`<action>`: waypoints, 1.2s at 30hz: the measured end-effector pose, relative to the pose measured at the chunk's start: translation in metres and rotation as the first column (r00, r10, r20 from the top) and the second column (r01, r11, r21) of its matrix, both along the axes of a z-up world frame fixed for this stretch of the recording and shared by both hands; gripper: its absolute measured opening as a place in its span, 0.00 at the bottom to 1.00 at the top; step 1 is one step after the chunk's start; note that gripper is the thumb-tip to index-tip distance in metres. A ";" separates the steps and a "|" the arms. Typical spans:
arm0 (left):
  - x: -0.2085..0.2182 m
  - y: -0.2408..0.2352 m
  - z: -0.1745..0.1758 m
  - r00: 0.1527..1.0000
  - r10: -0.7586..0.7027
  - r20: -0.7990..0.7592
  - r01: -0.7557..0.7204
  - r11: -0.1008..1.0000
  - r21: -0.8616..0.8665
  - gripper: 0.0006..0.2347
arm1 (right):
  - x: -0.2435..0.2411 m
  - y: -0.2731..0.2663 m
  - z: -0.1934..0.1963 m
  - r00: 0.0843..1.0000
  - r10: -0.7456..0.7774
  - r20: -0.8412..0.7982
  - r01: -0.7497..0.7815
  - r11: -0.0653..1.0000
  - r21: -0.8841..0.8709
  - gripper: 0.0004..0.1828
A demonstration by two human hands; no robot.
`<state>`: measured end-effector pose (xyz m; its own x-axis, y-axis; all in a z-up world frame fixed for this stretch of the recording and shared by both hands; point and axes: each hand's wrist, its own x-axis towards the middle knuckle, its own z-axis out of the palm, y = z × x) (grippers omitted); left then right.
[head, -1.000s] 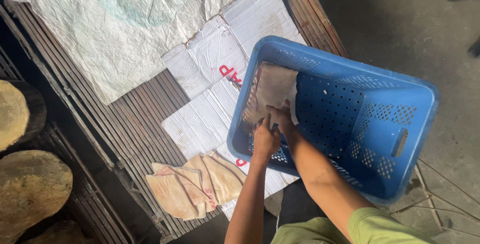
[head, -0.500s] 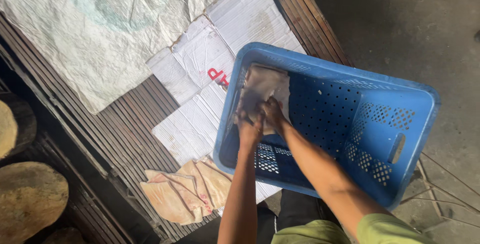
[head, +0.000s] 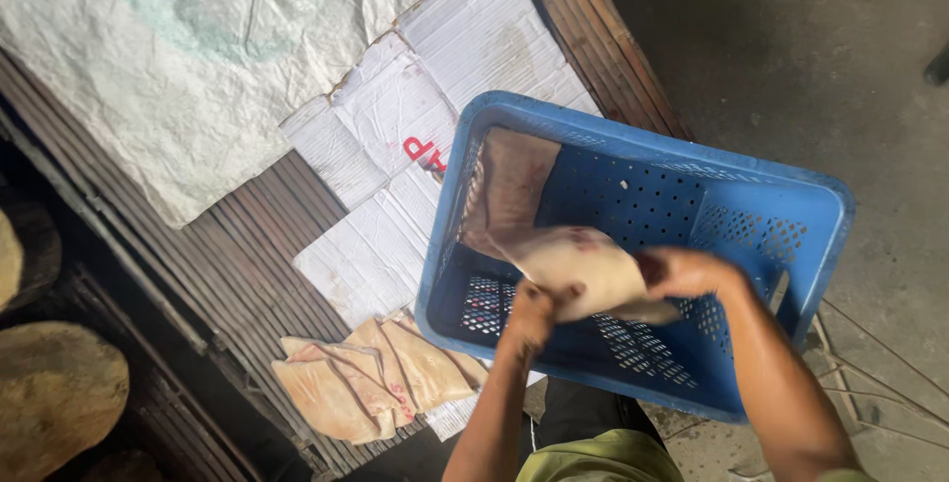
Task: The person takes large, pale sheets of animal skin from a blue basket and hangs them one by one over a metal drying rack. The person repeats this process for several pieces of skin.
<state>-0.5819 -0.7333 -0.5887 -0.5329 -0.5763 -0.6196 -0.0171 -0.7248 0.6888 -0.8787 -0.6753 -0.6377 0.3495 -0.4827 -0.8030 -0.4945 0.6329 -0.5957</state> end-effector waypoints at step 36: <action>0.032 -0.031 0.078 0.949 0.294 -0.114 -0.297 0.955 -0.014 0.27 | 0.167 -0.183 -0.173 0.687 0.339 -0.643 -0.722 0.222 -0.655 0.14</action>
